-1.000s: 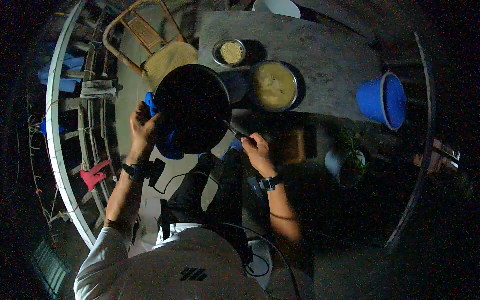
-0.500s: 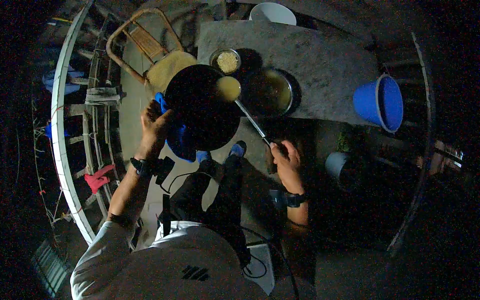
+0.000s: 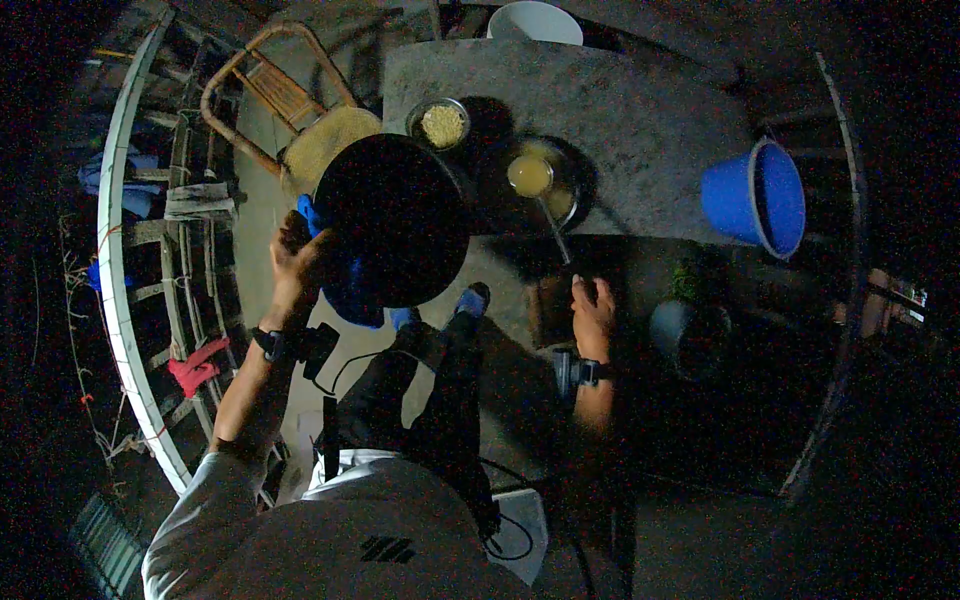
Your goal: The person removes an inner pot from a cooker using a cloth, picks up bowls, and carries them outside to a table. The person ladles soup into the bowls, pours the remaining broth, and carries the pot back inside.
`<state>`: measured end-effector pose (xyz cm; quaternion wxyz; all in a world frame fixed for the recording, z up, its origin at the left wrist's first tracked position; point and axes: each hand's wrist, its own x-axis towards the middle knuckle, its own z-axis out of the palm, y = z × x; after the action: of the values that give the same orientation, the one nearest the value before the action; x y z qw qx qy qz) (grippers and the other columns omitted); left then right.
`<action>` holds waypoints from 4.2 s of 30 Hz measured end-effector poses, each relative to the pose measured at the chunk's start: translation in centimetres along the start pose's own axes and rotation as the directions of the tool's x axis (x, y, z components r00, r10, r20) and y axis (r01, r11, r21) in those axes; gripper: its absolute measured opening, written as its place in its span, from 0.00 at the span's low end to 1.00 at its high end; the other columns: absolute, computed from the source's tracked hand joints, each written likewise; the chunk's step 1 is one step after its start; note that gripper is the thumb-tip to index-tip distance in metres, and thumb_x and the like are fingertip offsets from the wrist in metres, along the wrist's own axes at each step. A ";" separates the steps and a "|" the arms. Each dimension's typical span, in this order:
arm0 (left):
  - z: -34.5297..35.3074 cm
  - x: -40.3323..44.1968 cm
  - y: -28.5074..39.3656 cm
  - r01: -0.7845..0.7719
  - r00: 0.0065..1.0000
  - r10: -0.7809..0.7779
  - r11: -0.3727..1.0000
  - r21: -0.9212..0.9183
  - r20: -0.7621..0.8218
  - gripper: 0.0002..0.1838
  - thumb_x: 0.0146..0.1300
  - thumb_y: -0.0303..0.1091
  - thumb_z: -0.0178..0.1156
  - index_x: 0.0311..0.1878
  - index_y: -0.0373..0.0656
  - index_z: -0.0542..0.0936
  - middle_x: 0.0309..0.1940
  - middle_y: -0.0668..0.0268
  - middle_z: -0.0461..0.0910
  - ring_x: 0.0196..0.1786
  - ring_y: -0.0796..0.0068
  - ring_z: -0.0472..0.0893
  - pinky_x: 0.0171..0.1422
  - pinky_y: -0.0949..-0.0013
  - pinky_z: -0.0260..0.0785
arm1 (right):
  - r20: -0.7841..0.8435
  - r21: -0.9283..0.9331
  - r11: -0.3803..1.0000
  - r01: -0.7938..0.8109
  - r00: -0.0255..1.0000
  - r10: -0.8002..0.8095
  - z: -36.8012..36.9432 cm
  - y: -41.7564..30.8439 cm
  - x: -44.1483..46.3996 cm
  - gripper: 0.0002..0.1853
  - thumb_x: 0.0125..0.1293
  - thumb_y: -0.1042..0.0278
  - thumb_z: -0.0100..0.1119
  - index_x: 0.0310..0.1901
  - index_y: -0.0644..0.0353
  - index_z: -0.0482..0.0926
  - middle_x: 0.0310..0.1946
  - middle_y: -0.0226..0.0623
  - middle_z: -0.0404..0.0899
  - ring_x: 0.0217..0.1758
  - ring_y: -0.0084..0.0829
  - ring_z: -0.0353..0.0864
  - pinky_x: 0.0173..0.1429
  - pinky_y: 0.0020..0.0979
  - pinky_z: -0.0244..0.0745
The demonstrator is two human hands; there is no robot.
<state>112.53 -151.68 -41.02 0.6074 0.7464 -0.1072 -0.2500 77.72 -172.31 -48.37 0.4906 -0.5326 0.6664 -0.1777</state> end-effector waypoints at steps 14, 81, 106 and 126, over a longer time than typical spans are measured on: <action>-4.7 -1.0 -1.7 -0.007 0.999 0.003 0.993 0.118 0.035 0.11 0.58 0.18 0.62 0.42 0.39 0.75 0.37 0.71 0.76 0.38 0.82 0.74 0.40 0.76 0.68 | -0.016 -0.740 0.524 0.421 0.769 -0.639 3.2 -0.2 -1.5 0.12 0.66 0.60 0.60 0.44 0.59 0.78 0.35 0.47 0.82 0.36 0.50 0.81 0.38 0.45 0.75; -6.6 0.6 -8.3 -0.025 0.988 0.042 0.993 0.117 -0.146 0.16 0.50 0.24 0.66 0.31 0.45 0.66 0.28 0.77 0.62 0.33 0.83 0.63 0.36 0.74 0.59 | 0.322 -0.246 0.897 0.367 0.904 -0.282 9.1 -0.6 -1.9 0.15 0.64 0.60 0.62 0.41 0.66 0.75 0.30 0.43 0.78 0.36 0.38 0.76 0.46 0.36 0.71; -5.9 -0.7 -4.8 -0.004 0.990 0.007 1.000 0.022 -0.138 0.14 0.48 0.29 0.66 0.38 0.36 0.75 0.30 0.67 0.77 0.34 0.76 0.73 0.41 0.69 0.69 | 0.348 -0.259 0.590 0.764 0.644 -0.681 10.1 -2.4 -9.3 0.10 0.62 0.64 0.65 0.40 0.58 0.76 0.27 0.46 0.79 0.26 0.50 0.79 0.31 0.40 0.74; -5.9 -0.8 -2.8 -0.173 0.980 0.196 0.923 0.344 -0.033 0.16 0.47 0.31 0.65 0.37 0.35 0.71 0.26 0.66 0.70 0.33 0.77 0.67 0.38 0.68 0.67 | 0.687 -0.062 0.925 0.374 0.688 -0.232 15.0 1.9 -6.9 0.11 0.61 0.65 0.65 0.33 0.64 0.75 0.27 0.37 0.74 0.34 0.29 0.72 0.40 0.31 0.66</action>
<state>114.39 -145.60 -42.73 0.4936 0.8344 -0.1982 -0.1445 89.07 -161.24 -53.46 0.6045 -0.7095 0.3621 0.0130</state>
